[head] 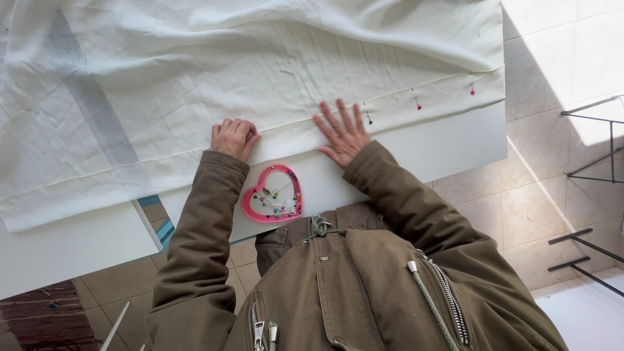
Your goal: Pinning the edge of a piece of white fabric to prepare it for sewing.
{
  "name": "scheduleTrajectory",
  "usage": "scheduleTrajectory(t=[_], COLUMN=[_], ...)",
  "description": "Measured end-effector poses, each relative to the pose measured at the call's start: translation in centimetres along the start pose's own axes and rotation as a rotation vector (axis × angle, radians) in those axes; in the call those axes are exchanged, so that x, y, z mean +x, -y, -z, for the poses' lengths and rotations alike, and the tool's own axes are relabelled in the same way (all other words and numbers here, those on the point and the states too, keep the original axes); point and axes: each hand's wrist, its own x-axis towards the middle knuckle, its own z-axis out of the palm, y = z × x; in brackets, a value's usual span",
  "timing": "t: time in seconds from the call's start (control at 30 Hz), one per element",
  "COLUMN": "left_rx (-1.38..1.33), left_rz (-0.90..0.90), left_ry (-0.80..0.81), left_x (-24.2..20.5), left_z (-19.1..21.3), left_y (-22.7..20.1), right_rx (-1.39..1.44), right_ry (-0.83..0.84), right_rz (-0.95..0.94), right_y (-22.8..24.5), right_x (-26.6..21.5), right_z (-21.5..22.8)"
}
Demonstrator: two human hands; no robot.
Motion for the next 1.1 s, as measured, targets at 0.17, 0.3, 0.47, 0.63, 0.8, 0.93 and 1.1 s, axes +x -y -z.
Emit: scheduleTrajectory(t=[0.17, 0.3, 0.47, 0.63, 0.8, 0.93, 1.1], left_rx=[0.008, 0.05, 0.032, 0.195, 0.331, 0.22, 0.133], left_rz=[-0.004, -0.007, -0.261, -0.359, -0.281, -0.204, -0.04], left_ry=[-0.002, -0.023, 0.052, 0.299, 0.295, 0.232, 0.134], left_x=[0.1, -0.7, -2.7, -5.3, -6.9, -7.2, -9.2], left_z=[0.1, 1.1, -0.1, 0.0, 0.4, 1.4, 1.3], left_y=[0.0, -1.1, -4.1, -3.4, -2.5, -2.1, -1.3], right_rx=[0.124, 0.134, 0.108, 0.091, 0.168, 0.359, 0.362], right_ry=[-0.031, -0.021, -0.075, -0.079, -0.059, -0.237, -0.145], right_rz=[0.067, 0.071, 0.077, 0.085, 0.095, 0.283, 0.68], right_y=[3.8, 4.3, 4.2, 4.2, 4.3, 5.5, 5.7], right_x=[3.8, 4.6, 4.5, 4.6, 4.3, 2.3, -0.8], right_z=[-0.7, 0.1, -0.2, 0.0, 0.7, 2.6, 0.1])
